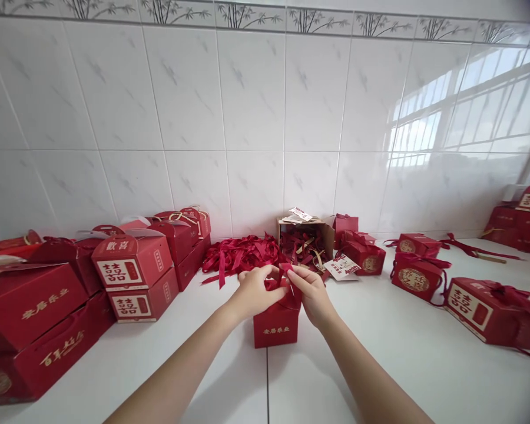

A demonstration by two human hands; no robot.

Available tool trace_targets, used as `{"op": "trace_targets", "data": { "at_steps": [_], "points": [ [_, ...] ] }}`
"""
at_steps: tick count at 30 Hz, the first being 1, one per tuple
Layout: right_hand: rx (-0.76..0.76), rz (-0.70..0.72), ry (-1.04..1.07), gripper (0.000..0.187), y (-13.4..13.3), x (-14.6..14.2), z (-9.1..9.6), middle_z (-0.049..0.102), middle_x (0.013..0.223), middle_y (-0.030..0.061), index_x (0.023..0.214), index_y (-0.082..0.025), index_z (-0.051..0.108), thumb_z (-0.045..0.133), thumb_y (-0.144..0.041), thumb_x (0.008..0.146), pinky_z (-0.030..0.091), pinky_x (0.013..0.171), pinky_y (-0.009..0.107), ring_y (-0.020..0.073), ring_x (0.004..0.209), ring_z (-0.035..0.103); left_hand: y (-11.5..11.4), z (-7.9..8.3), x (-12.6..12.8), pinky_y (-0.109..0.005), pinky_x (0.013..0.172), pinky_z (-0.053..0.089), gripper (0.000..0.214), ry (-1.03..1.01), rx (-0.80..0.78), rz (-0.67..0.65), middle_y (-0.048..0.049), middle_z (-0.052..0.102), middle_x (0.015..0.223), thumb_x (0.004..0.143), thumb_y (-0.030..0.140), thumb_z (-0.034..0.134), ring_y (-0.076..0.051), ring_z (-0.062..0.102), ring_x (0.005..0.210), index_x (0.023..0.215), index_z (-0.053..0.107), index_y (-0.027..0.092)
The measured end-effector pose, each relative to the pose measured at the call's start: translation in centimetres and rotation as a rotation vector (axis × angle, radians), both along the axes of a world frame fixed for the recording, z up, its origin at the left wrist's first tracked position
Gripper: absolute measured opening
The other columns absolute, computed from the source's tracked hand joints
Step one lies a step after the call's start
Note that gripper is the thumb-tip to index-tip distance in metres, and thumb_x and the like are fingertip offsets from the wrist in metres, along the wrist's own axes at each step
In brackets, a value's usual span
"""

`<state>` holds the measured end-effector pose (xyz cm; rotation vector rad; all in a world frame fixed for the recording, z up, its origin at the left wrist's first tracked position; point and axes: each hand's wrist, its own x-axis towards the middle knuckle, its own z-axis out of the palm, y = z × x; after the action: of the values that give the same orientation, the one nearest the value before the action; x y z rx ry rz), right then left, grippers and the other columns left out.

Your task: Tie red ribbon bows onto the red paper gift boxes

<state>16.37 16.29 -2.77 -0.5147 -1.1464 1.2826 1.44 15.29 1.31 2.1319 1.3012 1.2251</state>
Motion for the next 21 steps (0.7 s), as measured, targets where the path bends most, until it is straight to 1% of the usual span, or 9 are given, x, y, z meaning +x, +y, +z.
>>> {"op": "trace_targets", "data": {
  "at_steps": [2,5,7,10,12,15,17,19,21],
  "points": [
    [0.012,-0.036,-0.011,0.028,0.1,0.2,0.1,0.063,0.072,0.0003,0.087,-0.02,0.071,0.074,-0.043,0.07,0.043,0.065,0.026,0.0124,0.066,0.054,-0.1,0.3,0.8,-0.035,0.077,0.045,0.014,0.021,-0.015,0.041,-0.0022,0.072,0.077,0.071,0.035,0.065,-0.023,0.064,0.078,0.076,0.069,0.023],
    [0.025,-0.093,-0.055,0.027,0.2,0.3,0.1,0.055,0.061,-0.0035,0.079,-0.019,0.068,0.073,-0.044,0.071,0.038,0.06,0.023,0.0091,0.058,0.046,-0.3,0.2,1.1,-0.037,0.076,0.042,0.025,0.017,-0.001,0.143,-0.002,0.071,0.072,0.082,0.037,0.051,-0.021,0.062,0.071,0.069,0.066,0.022],
    [0.024,-0.097,-0.119,0.028,0.4,0.3,-0.1,0.049,0.055,-0.0046,0.075,-0.017,0.067,0.072,-0.045,0.072,0.034,0.055,0.023,0.008,0.053,0.041,-0.4,0.1,0.9,-0.039,0.078,0.041,0.029,0.008,0.026,0.211,-0.0024,0.07,0.072,0.083,0.038,0.047,-0.022,0.061,0.072,0.066,0.064,0.022],
    [0.03,-0.06,-0.227,0.033,0.4,0.0,-0.4,0.047,0.055,-0.0045,0.084,-0.016,0.068,0.07,-0.046,0.072,0.029,0.051,0.023,0.008,0.051,0.036,-0.6,0.0,0.7,-0.04,0.084,0.038,0.023,-0.01,0.064,0.264,-0.0031,0.069,0.083,0.081,0.039,0.05,-0.023,0.061,0.082,0.073,0.062,0.022],
    [0.064,-0.033,-0.29,0.036,0.3,-0.2,-0.4,0.047,0.056,-0.0043,0.089,-0.016,0.068,0.068,-0.048,0.073,0.028,0.05,0.023,0.0082,0.051,0.034,-0.8,0.0,0.7,-0.04,0.087,0.038,0.018,-0.029,0.07,0.265,-0.0032,0.068,0.089,0.08,0.038,0.052,-0.024,0.06,0.087,0.079,0.061,0.023],
    [0.146,-0.036,-0.364,0.033,0.1,-0.3,-0.1,0.045,0.057,-0.0032,0.073,-0.016,0.066,0.065,-0.049,0.075,0.029,0.052,0.025,0.0095,0.053,0.034,-1.1,-0.1,0.5,-0.039,0.09,0.038,0.015,-0.071,0.034,0.226,-0.0032,0.067,0.094,0.075,0.035,0.054,-0.024,0.059,0.094,0.084,0.059,0.024],
    [0.199,-0.097,-0.383,0.033,0.1,-0.4,-0.1,0.048,0.062,-0.0015,0.067,-0.017,0.062,0.064,-0.048,0.076,0.033,0.059,0.026,0.0121,0.061,0.04,-1.3,-0.3,-0.1,-0.038,0.093,0.038,0.017,-0.111,-0.006,0.187,-0.003,0.065,0.1,0.073,0.031,0.053,-0.023,0.057,0.101,0.089,0.059,0.025],
    [0.239,-0.17,-0.389,0.03,0.1,-0.5,-0.1,0.051,0.07,0.0,0.068,-0.018,0.059,0.062,-0.047,0.077,0.036,0.067,0.027,0.0147,0.07,0.045,-1.3,-0.7,-1.1,-0.036,0.094,0.037,0.02,-0.164,-0.04,0.17,-0.0036,0.062,0.104,0.074,0.031,0.049,-0.023,0.053,0.107,0.092,0.056,0.024],
    [0.263,-0.202,-0.399,0.029,0.1,-0.7,-0.3,0.052,0.074,0.0003,0.072,-0.019,0.057,0.058,-0.047,0.081,0.037,0.07,0.028,0.0155,0.074,0.046,-1.2,-1.2,-2.3,-0.036,0.092,0.038,0.018,-0.212,-0.073,0.184,-0.0048,0.059,0.101,0.077,0.035,0.048,-0.023,0.052,0.105,0.089,0.052,0.023]
  ]
}}
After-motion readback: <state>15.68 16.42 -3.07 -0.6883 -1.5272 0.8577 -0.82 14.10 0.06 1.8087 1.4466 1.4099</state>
